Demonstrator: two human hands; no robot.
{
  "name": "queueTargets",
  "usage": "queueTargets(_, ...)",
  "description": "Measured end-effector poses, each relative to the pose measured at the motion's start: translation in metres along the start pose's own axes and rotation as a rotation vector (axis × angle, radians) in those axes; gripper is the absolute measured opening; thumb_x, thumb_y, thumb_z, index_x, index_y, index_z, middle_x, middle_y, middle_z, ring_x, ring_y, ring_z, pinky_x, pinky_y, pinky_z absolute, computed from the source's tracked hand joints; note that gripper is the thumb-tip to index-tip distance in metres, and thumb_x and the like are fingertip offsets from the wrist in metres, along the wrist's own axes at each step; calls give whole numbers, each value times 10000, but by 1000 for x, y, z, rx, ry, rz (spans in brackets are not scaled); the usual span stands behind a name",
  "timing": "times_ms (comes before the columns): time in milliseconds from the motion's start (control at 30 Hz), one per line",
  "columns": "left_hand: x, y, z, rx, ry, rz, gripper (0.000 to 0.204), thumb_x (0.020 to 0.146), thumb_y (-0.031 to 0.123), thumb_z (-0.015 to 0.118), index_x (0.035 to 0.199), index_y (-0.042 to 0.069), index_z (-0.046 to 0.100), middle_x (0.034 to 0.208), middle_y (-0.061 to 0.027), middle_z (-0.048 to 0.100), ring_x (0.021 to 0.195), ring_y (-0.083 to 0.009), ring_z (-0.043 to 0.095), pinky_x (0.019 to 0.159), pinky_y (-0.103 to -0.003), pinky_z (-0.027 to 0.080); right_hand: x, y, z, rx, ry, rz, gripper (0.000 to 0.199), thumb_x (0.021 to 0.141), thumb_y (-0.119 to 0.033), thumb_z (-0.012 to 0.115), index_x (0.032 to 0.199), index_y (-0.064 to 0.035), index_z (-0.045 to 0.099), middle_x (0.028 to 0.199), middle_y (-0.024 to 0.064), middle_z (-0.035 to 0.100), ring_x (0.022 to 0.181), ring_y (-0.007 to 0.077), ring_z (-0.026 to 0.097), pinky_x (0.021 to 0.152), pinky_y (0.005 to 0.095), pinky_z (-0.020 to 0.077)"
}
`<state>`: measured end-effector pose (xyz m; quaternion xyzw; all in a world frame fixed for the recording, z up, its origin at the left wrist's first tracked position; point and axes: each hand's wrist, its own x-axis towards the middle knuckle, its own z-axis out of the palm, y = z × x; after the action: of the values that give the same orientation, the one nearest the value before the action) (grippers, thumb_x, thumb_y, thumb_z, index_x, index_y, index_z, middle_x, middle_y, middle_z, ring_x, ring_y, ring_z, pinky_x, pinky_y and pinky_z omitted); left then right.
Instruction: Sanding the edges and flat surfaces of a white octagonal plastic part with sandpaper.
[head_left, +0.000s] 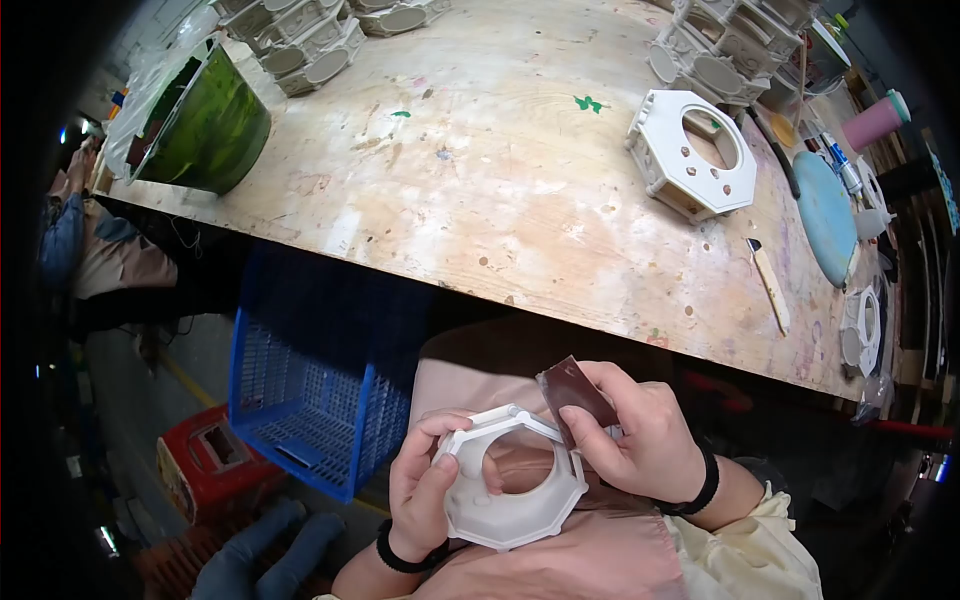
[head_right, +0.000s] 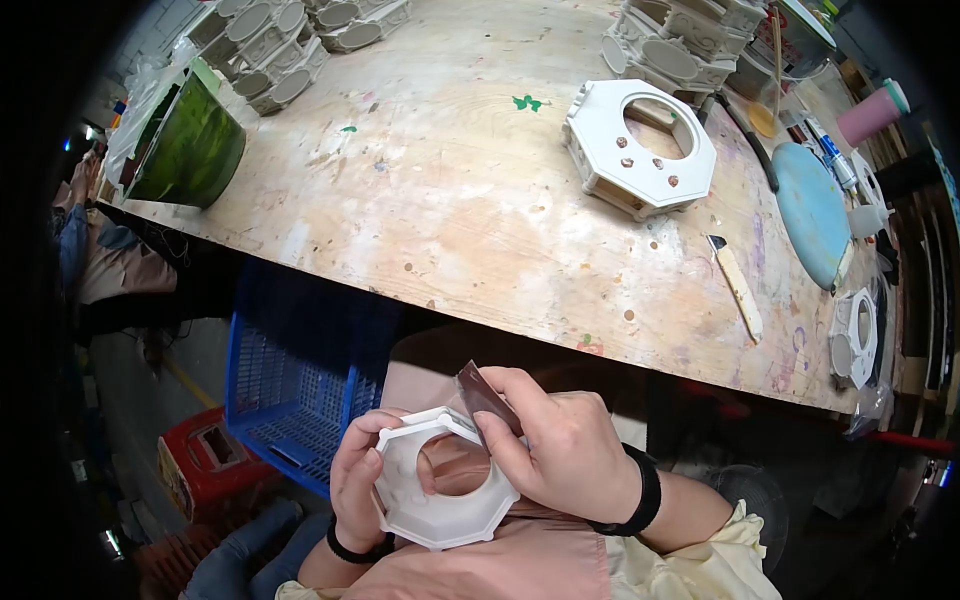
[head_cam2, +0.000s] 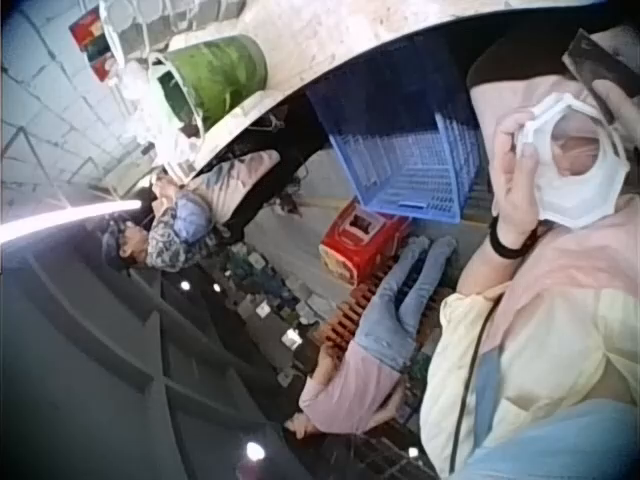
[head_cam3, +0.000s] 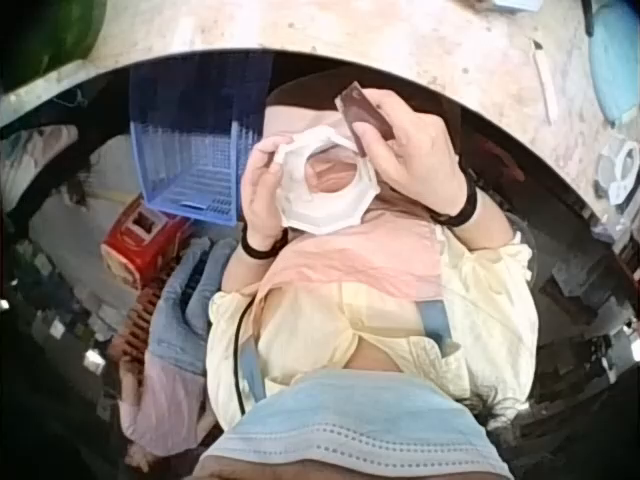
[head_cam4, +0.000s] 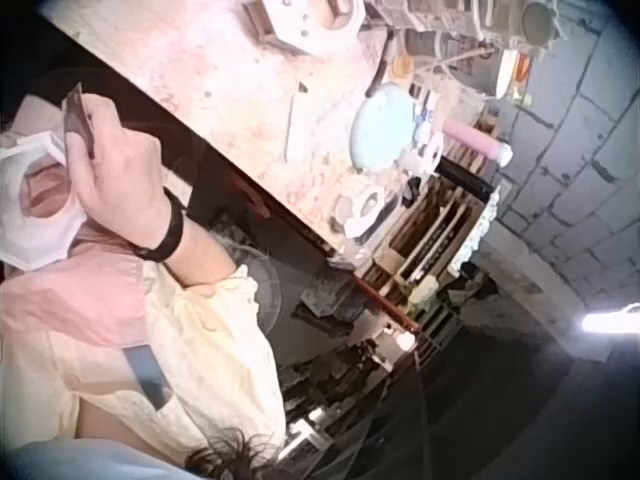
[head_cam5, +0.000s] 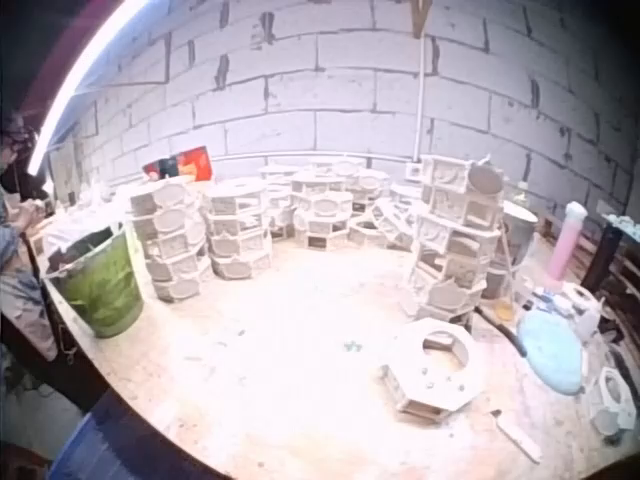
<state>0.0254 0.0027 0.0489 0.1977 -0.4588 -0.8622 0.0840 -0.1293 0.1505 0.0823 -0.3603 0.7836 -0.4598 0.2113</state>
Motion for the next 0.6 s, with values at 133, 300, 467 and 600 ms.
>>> queueTargets(133, 2, -1, 1, 18, 0, 43, 306, 901, 132, 456, 1146, -48, 418, 1144, -183, 460, 729, -197, 596, 664, -307, 501, -2, 2, 7, 50, -110, -201, 305, 779, -67, 629, 1064, 16, 557, 734, 153, 635, 573, 280, 627, 512, 329, 492)
queueTargets(300, 0, -1, -2, 10, 4, 41, 303, 903, 125, 458, 1146, -52, 421, 1160, -182, 444, 742, -194, 595, 681, -305, 497, 5, 2, 2, -103, 4, -46, 303, 779, -55, 622, 1065, 12, 551, 641, 120, 613, 516, 245, 612, 470, 307, 479)
queueTargets(467, 1, -2, 1, 100, -3, 97, 313, 904, 127, 463, 1154, -57, 421, 1179, -181, 428, 751, -180, 592, 689, -297, 487, 1, -4, 8, 106, -143, -206, 328, 782, -55, 617, 1087, 30, 528, 780, 183, 633, 642, 286, 643, 548, 331, 505)
queueTargets(600, 0, -1, -2, 149, 6, 132, 313, 901, 118, 467, 1156, -57, 425, 1183, -179, 427, 758, -172, 590, 691, -289, 483, 9, -2, 3, -191, -82, -39, 339, 793, -64, 614, 1109, 16, 521, 755, 181, 627, 581, 276, 631, 503, 325, 493)
